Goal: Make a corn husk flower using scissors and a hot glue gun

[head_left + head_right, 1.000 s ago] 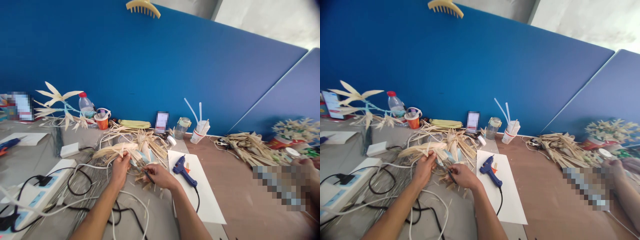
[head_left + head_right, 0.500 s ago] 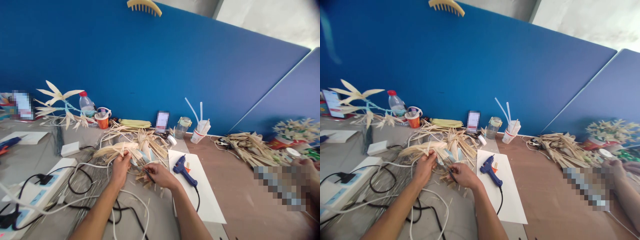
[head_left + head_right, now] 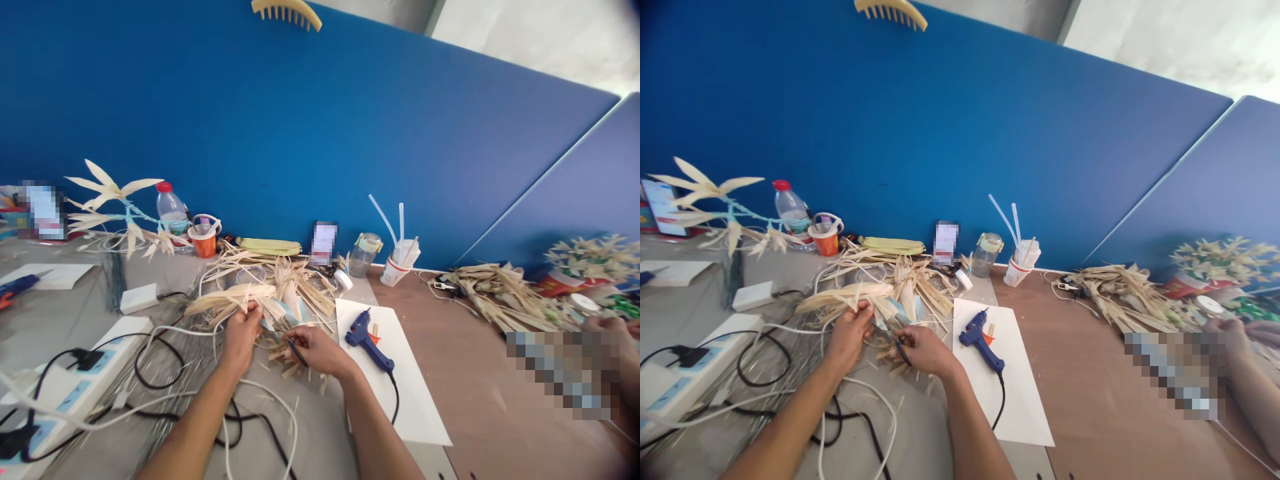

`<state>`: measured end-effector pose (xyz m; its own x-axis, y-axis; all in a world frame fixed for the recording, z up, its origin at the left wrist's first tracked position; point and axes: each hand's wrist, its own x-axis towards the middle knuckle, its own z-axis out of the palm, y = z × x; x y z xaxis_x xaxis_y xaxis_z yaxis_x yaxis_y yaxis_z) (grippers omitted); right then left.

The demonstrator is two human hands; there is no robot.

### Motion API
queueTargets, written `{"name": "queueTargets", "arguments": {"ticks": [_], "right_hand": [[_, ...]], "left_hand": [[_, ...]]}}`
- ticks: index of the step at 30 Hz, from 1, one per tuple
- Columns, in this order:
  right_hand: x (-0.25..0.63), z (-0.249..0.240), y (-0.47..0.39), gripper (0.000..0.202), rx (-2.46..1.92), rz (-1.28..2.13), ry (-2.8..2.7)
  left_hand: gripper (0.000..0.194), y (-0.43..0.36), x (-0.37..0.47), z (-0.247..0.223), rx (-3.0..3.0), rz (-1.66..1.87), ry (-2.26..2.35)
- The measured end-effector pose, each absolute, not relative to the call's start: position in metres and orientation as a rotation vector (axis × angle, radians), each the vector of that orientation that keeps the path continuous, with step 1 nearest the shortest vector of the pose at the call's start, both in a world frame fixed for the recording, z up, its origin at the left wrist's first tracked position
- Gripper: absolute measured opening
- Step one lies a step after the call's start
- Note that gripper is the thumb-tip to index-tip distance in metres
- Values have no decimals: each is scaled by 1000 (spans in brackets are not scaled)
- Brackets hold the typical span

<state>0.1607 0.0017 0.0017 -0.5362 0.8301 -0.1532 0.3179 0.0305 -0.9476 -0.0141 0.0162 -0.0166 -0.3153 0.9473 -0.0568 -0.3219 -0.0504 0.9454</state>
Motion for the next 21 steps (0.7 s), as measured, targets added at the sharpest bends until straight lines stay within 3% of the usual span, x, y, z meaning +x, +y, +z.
{"name": "queueTargets", "arguments": {"ticks": [21], "right_hand": [[156,10,-1,12,-1149,1505,-1844]], "left_hand": [[35,15,-13,-20,861,1444,1177]]}}
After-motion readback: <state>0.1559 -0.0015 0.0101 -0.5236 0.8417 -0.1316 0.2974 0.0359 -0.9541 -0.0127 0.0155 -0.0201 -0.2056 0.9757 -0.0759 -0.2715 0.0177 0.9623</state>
